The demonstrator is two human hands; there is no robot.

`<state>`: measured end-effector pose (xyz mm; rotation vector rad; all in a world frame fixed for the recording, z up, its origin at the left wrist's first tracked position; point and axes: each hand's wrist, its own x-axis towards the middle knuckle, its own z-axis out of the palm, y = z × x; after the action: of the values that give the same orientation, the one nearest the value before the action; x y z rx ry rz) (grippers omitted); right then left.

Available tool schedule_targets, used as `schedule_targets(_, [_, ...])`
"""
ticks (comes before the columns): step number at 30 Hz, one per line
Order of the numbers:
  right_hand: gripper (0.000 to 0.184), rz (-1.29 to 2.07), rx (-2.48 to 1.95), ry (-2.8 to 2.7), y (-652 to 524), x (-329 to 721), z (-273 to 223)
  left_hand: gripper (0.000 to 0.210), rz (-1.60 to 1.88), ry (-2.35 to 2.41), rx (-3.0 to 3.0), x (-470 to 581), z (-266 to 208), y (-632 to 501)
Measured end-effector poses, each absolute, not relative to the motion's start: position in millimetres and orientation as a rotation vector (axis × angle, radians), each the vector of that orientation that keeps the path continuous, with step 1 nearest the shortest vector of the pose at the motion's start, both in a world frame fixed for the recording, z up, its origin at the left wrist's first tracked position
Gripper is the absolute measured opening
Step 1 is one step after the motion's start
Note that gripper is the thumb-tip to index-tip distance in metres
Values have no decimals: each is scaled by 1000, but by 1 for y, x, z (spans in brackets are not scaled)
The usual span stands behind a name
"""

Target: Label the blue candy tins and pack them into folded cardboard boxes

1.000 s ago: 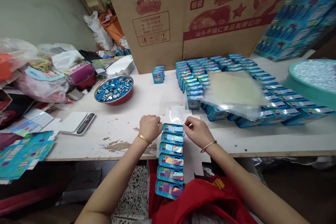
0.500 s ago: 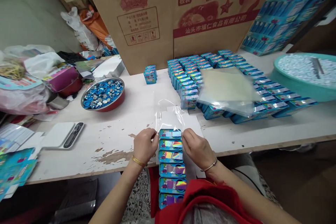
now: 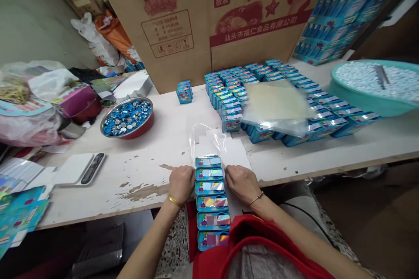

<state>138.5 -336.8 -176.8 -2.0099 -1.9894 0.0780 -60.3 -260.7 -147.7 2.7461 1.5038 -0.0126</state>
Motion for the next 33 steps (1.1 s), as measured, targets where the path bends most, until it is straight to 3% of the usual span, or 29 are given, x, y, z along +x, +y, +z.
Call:
schedule_targets(8, [22, 264, -1994, -2069, -347, 136, -167, 25, 164, 1333, 2955, -77, -142, -288])
schedule_targets(13, [26, 285, -2085, -2014, -338, 139, -172, 22, 106, 1562, 2838, -77, -149, -292])
schedule_targets(24, [32, -69, -1674, -2107, -351, 137, -190, 27, 404, 1428, 2990, -85, -158, -308])
schedule_targets(33, [29, 179, -1894, -2125, -342, 141, -195, 17, 80, 1641, 2763, -76, -167, -300])
